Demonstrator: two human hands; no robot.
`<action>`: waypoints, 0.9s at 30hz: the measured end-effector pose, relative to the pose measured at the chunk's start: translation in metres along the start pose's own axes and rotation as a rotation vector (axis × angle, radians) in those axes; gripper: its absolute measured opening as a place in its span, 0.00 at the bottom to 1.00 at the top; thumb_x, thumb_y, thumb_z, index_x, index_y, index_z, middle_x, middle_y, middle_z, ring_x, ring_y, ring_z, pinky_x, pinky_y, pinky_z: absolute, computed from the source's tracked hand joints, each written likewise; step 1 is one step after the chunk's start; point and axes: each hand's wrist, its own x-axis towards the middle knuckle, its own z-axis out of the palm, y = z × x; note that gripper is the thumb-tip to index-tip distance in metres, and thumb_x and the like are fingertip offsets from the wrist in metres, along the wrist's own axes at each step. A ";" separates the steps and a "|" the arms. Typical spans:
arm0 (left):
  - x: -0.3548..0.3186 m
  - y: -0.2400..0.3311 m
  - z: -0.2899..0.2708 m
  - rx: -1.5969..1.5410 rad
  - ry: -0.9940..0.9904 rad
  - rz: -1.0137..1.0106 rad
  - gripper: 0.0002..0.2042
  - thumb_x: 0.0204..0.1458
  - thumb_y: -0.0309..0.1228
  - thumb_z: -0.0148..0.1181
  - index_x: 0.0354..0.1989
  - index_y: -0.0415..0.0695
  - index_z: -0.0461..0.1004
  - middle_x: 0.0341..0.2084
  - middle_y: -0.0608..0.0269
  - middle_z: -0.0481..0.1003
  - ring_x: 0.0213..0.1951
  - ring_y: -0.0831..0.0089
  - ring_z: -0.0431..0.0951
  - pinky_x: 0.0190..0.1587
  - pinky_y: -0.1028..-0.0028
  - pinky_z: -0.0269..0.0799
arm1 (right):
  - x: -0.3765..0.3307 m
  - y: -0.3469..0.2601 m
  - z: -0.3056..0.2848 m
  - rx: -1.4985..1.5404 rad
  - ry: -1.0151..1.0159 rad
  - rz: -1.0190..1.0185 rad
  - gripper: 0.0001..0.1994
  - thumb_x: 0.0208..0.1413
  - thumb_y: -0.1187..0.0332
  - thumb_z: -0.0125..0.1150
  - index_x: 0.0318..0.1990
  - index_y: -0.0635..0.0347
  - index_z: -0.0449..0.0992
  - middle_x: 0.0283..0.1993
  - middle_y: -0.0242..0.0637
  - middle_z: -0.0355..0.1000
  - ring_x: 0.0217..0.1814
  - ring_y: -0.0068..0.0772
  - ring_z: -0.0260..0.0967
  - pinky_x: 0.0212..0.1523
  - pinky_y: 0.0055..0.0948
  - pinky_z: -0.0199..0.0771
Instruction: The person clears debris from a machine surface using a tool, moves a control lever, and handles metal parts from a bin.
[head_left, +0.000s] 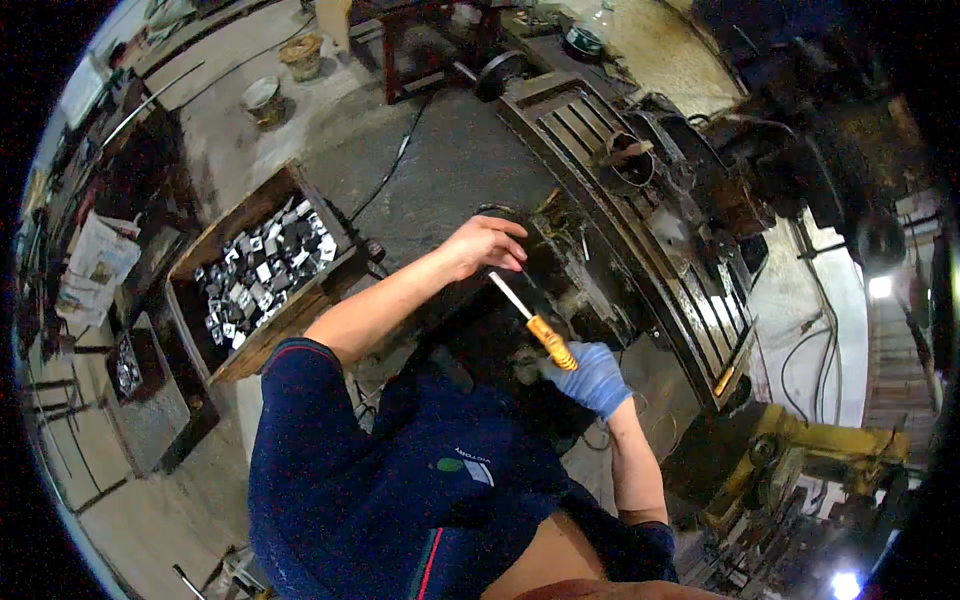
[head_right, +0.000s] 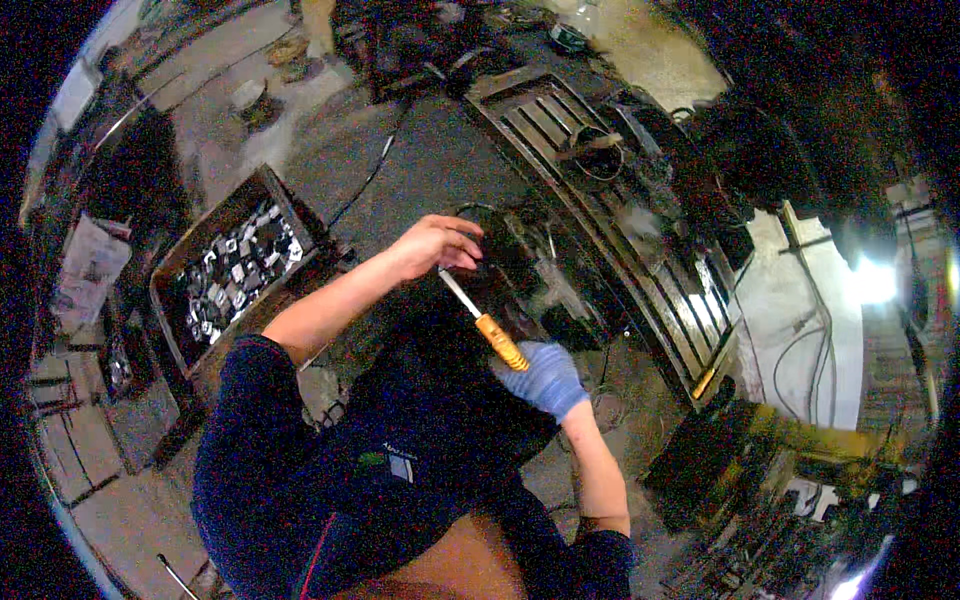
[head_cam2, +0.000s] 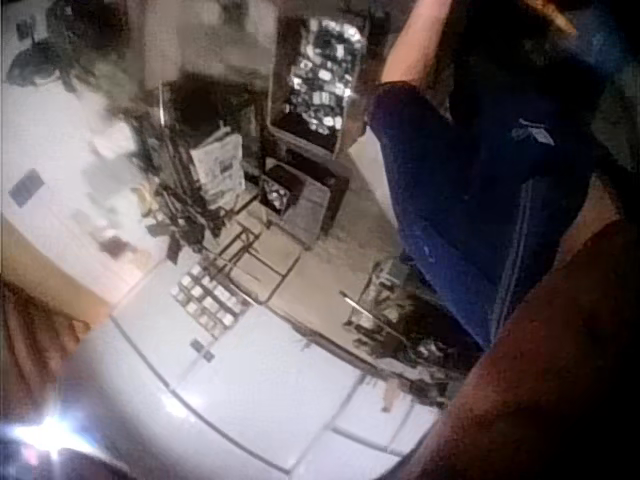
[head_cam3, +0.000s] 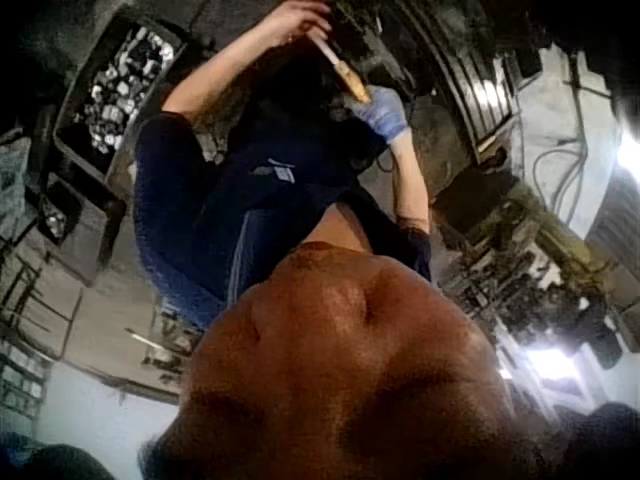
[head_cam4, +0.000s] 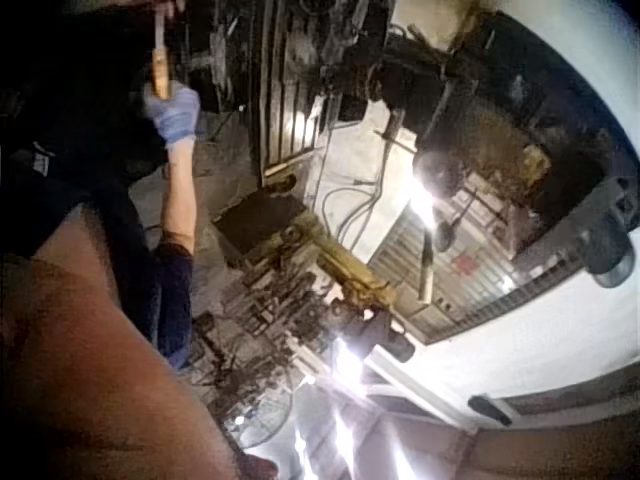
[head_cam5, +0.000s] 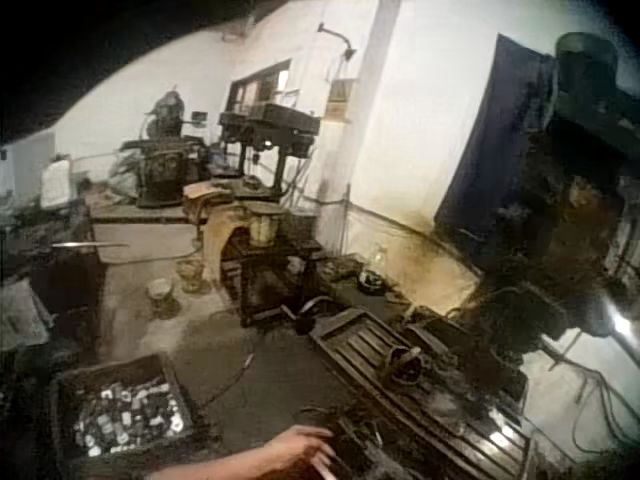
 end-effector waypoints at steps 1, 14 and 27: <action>-0.007 0.002 -0.013 0.028 0.022 0.030 0.18 0.46 0.22 0.47 0.48 0.32 0.63 0.27 0.51 0.74 0.29 0.66 0.77 0.34 0.73 0.75 | 0.003 -0.005 -0.004 -0.011 -0.035 -0.031 0.20 0.41 0.47 0.58 0.27 0.57 0.73 0.24 0.48 0.70 0.26 0.50 0.68 0.27 0.41 0.67; -0.179 0.067 -0.265 1.300 1.241 0.100 0.16 0.41 0.34 0.54 0.39 0.40 0.74 0.32 0.49 0.75 0.37 0.55 0.75 0.41 0.65 0.69 | -0.006 -0.004 -0.016 0.084 -0.059 0.091 0.18 0.41 0.52 0.61 0.32 0.56 0.73 0.26 0.46 0.70 0.28 0.50 0.68 0.28 0.39 0.68; -0.115 0.043 -0.278 1.513 1.560 -0.139 0.08 0.42 0.33 0.53 0.28 0.43 0.73 0.30 0.52 0.75 0.35 0.54 0.75 0.35 0.61 0.71 | -0.010 -0.008 -0.008 0.051 -0.009 0.090 0.18 0.41 0.54 0.63 0.29 0.60 0.72 0.24 0.48 0.69 0.26 0.46 0.68 0.27 0.34 0.67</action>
